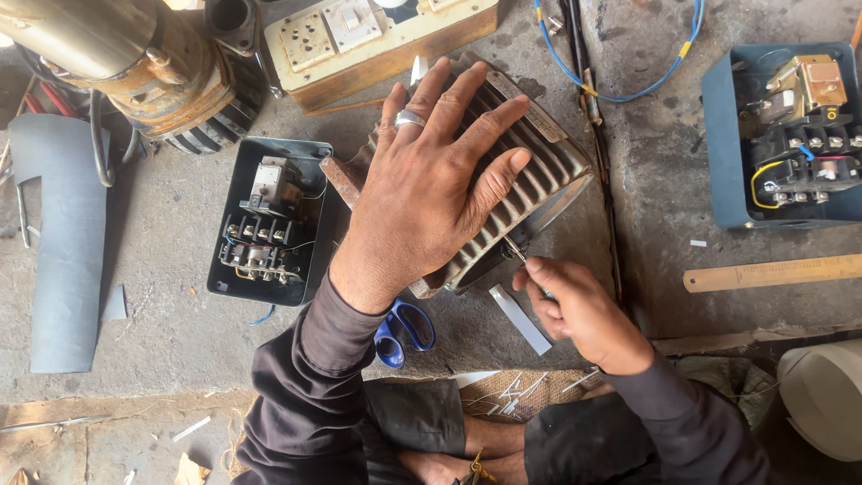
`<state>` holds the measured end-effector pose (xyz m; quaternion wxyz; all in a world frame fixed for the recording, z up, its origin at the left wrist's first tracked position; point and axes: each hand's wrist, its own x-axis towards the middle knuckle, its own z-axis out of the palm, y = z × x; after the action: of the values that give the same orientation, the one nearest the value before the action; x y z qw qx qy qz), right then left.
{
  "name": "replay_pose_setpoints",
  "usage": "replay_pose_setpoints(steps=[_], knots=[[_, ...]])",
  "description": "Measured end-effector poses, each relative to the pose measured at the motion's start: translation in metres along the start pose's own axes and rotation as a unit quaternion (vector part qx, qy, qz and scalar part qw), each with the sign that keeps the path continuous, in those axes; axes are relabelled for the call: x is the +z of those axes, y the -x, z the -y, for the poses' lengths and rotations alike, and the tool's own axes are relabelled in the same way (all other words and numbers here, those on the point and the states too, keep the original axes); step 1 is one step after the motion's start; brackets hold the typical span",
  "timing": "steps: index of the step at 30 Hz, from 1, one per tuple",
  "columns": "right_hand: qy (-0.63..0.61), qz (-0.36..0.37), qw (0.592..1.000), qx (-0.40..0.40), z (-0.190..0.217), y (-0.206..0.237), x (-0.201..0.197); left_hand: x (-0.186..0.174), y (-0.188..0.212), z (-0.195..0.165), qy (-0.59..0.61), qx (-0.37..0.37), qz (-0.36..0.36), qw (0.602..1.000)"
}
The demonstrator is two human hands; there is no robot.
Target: The person sits on the floor repairing an electric motor. They cut and fold strips of white insulating paper with scissors, then insert the folded paper into the stator slots of the motor housing and press it into place, using a screwdriver to help seat the insulation.
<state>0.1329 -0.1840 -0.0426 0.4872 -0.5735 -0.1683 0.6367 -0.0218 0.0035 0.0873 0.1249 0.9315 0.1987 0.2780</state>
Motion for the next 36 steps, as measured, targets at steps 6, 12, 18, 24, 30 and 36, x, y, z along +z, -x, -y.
replay_pose_setpoints(steps=[6,12,18,24,30,36], knots=[[0.464,-0.184,0.818,-0.287,-0.004,0.007,0.024,0.0,0.001,0.001,0.01,0.002,-0.009,1.0],[0.497,-0.303,0.765,-0.275,0.002,0.017,0.062,0.0,0.002,0.0,0.021,0.005,-0.021,1.0],[0.518,-0.294,0.717,-0.363,-0.004,0.037,0.079,0.001,0.003,0.001,0.024,0.003,-0.03,0.999],[0.449,-0.235,0.777,-0.373,0.012,0.043,0.062,0.002,0.004,0.002,0.026,0.002,-0.031,0.999],[0.175,-0.16,0.959,-0.155,0.001,0.041,0.055,0.003,0.003,0.003,0.018,0.004,-0.035,0.999],[0.075,-0.12,0.986,-0.091,-0.008,0.031,0.034,0.004,0.005,0.003,0.021,0.004,-0.031,0.999]])
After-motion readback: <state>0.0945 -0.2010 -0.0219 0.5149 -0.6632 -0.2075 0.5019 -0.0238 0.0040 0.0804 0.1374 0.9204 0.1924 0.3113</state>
